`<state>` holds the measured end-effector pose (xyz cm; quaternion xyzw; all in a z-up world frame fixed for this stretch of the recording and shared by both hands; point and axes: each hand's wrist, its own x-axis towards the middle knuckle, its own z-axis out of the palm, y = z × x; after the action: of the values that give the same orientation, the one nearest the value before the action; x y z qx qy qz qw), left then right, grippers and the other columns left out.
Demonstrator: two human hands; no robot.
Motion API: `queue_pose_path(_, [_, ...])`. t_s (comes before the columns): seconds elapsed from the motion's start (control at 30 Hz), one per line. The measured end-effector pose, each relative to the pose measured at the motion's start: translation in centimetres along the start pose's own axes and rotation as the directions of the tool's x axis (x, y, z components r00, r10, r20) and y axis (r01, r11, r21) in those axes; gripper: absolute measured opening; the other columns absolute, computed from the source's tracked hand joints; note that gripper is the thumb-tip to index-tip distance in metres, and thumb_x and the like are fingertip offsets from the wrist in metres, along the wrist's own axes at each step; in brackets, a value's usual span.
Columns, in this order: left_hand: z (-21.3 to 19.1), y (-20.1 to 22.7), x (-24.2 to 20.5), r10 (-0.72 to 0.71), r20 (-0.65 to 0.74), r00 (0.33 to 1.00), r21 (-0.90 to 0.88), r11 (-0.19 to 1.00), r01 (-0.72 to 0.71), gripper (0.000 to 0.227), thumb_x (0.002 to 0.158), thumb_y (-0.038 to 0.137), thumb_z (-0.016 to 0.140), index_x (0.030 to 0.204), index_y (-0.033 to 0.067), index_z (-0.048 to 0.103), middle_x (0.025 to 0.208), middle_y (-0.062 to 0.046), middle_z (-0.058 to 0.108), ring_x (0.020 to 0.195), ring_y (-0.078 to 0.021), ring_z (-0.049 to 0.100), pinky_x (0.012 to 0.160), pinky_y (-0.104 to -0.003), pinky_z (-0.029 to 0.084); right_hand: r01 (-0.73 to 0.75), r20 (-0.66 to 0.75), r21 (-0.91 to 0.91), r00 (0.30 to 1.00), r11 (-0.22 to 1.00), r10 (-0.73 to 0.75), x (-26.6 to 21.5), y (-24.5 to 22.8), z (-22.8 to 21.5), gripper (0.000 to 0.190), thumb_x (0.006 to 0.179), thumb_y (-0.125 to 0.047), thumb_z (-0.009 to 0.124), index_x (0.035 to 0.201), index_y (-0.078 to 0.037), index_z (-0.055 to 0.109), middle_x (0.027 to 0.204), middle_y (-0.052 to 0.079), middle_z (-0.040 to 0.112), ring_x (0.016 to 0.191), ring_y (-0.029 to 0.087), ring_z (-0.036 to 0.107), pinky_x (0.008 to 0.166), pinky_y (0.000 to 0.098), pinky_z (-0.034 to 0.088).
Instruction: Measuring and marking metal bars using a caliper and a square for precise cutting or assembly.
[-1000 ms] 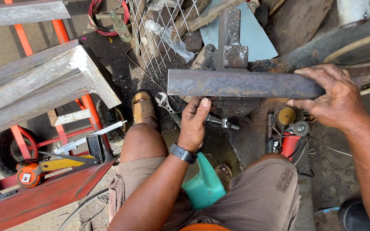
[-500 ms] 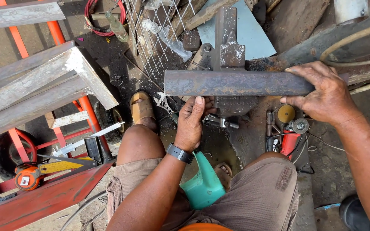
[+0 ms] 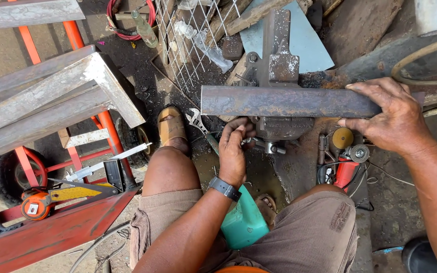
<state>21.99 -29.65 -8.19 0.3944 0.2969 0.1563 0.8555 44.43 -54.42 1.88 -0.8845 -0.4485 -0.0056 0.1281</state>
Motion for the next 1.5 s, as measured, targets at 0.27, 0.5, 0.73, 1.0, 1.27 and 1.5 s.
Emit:
queue_pose_path(0.27, [0.7,-3.5,-0.3,-0.761,-0.036,0.647,0.045,0.646,0.762,0.09,0.091,0.081,0.032,0.141,0.0104,0.054,0.116,-0.022,0.077,0.103,-0.0332,0.077,0.065,-0.047,0.061,-0.024,0.028,-0.002,0.999,1.0,0.024,0.3,-0.4,-0.3,0.083,0.065,-0.035,0.097,0.142,-0.011,0.075,0.133,0.01,0.07,0.121,0.027,0.064,0.11,0.0442,0.044])
queue_pose_path(0.5, [0.2,1.6,-2.6,-0.598,-0.274,0.753,-0.456,0.77,0.446,0.055,0.098,0.059,0.046,0.116,0.009,0.06,0.12,-0.022,0.071,0.102,-0.0331,0.07,0.079,-0.042,0.055,-0.016,0.006,0.001,1.0,1.0,0.016,0.0,-0.1,-0.1,0.083,0.066,-0.036,0.098,0.142,-0.012,0.075,0.132,0.01,0.07,0.119,0.028,0.065,0.107,0.0454,0.046])
queue_pose_path(0.73, [0.6,4.3,-7.4,0.249,0.061,0.967,-0.029,0.968,-0.248,0.028,0.097,0.037,0.062,0.107,0.0112,0.064,0.117,-0.014,0.071,0.116,-0.0289,0.066,0.101,-0.044,0.049,-0.031,0.005,-0.011,0.999,0.999,0.032,-0.2,0.2,-0.1,0.082,0.066,-0.038,0.097,0.142,-0.012,0.076,0.133,0.011,0.069,0.119,0.029,0.065,0.11,0.0452,0.045])
queue_pose_path(1.0, [8.0,-1.7,-5.4,0.004,0.758,0.652,0.593,0.411,-0.692,0.093,0.092,0.077,0.017,0.159,0.0173,0.039,0.161,-0.018,0.051,0.152,-0.0362,0.047,0.131,-0.063,0.022,-0.031,0.023,-0.037,0.999,0.999,0.032,0.1,-0.4,-0.6,0.083,0.067,-0.039,0.096,0.143,-0.011,0.076,0.133,0.01,0.069,0.12,0.03,0.064,0.108,0.0448,0.046])
queue_pose_path(1.27, [0.0,-9.1,1.4,-0.478,-0.126,0.869,0.97,0.123,0.208,0.075,0.101,0.058,0.048,0.162,0.017,0.032,0.146,-0.02,0.054,0.129,-0.0402,0.057,0.104,-0.053,0.051,-0.017,0.023,-0.011,1.0,1.0,0.017,0.3,-0.4,-0.8,0.081,0.067,-0.036,0.097,0.142,-0.013,0.074,0.131,0.011,0.069,0.116,0.031,0.063,0.104,0.0463,0.048])
queue_pose_path(1.5, [-4.5,-10.9,2.7,-0.538,-0.253,0.804,-0.24,0.84,0.487,0.076,0.097,-0.005,0.044,0.164,0.0324,0.037,0.132,-0.014,0.071,0.081,-0.0188,0.075,0.054,-0.028,0.053,0.002,-0.008,-0.016,1.0,1.0,-0.003,0.2,0.0,-0.7,0.08,0.068,-0.036,0.097,0.14,-0.011,0.076,0.13,0.012,0.07,0.115,0.029,0.065,0.108,0.0439,0.048])
